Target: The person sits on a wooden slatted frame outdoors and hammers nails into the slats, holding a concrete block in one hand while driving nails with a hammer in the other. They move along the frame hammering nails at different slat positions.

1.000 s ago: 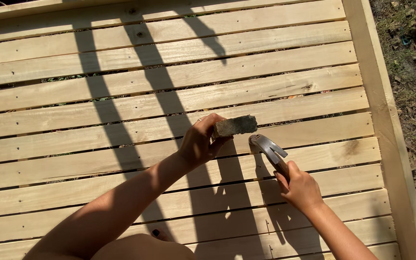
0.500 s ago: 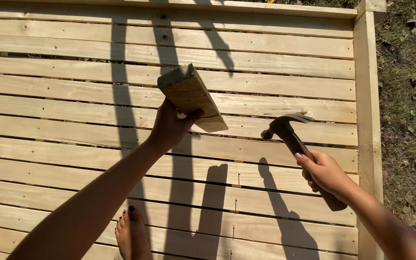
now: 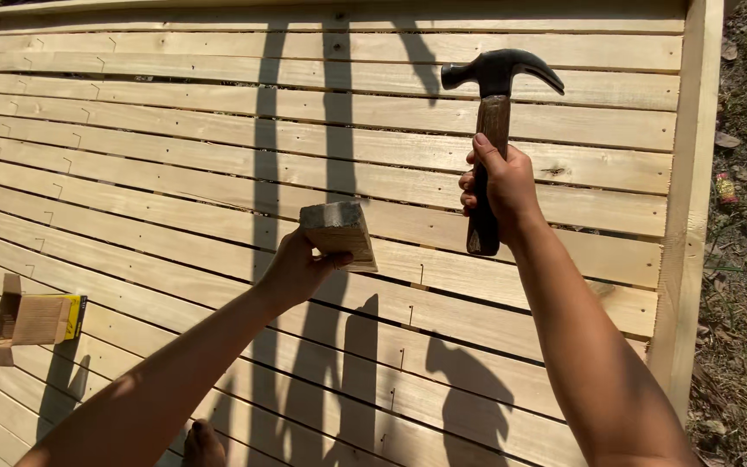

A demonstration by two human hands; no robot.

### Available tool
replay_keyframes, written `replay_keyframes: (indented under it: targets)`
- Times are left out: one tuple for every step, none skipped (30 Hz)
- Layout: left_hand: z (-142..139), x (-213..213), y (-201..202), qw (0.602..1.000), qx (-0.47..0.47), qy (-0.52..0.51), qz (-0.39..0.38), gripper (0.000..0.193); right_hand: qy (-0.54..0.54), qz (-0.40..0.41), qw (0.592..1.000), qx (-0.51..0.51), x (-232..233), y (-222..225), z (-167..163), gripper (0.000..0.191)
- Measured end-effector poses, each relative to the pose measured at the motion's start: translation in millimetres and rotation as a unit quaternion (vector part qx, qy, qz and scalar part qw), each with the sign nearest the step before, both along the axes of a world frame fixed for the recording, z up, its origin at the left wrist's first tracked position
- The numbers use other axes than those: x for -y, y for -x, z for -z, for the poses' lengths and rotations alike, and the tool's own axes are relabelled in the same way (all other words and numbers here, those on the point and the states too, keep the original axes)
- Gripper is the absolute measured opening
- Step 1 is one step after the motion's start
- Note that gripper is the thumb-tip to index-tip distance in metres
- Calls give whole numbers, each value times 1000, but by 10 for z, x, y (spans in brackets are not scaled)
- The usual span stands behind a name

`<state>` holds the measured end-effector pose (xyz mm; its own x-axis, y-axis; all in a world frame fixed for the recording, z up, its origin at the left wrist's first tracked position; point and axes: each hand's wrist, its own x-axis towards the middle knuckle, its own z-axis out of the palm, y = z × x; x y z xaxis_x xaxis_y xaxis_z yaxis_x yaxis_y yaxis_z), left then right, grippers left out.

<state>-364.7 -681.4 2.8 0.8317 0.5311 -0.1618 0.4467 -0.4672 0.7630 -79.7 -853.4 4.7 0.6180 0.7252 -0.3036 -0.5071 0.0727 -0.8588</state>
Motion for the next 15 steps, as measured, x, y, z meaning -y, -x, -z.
replay_keyframes:
  targets:
    - [47,63,67,1000,-20,-7,-5,39,2,-2,1000,5,5,8,-50,39]
    - [89,112,125,1000,-3,10,-4,38,15,-10,1000,15,22,18,-96,40]
    - [148,99,158,1000,17,24,0,36,25,-15,999,29,21,23,-138,40]
    - [199,85,178,999,40,36,6,35,33,-18,998,44,28,25,-193,41]
    - [243,56,198,996,61,53,26,34,54,-19,996,64,32,31,-263,41]
    - [297,10,217,993,83,74,43,32,78,-22,993,84,34,50,-345,41]
    - [335,-20,239,988,106,93,56,31,101,-29,989,105,30,78,-452,41]
    - [371,-39,257,986,115,98,76,29,94,-34,984,150,65,120,-575,42]
    - [401,-59,267,982,123,102,97,27,85,-38,977,194,133,188,-710,43]
    - [424,-75,277,978,131,106,121,25,78,-51,969,229,232,288,-842,40]
    - [438,-100,273,977,146,95,123,25,69,-61,959,267,335,412,-959,38]
    - [443,-128,267,975,160,85,127,25,62,-53,953,293,461,570,-1044,34]
    - [446,-133,281,973,173,80,129,25,60,-49,945,317,624,766,-1093,30]
    - [443,-137,305,979,149,66,122,27,47,-48,944,324,800,1008,-1097,27]
    - [435,-160,312,984,128,50,116,30,31,-46,941,334,936,1214,-1089,25]
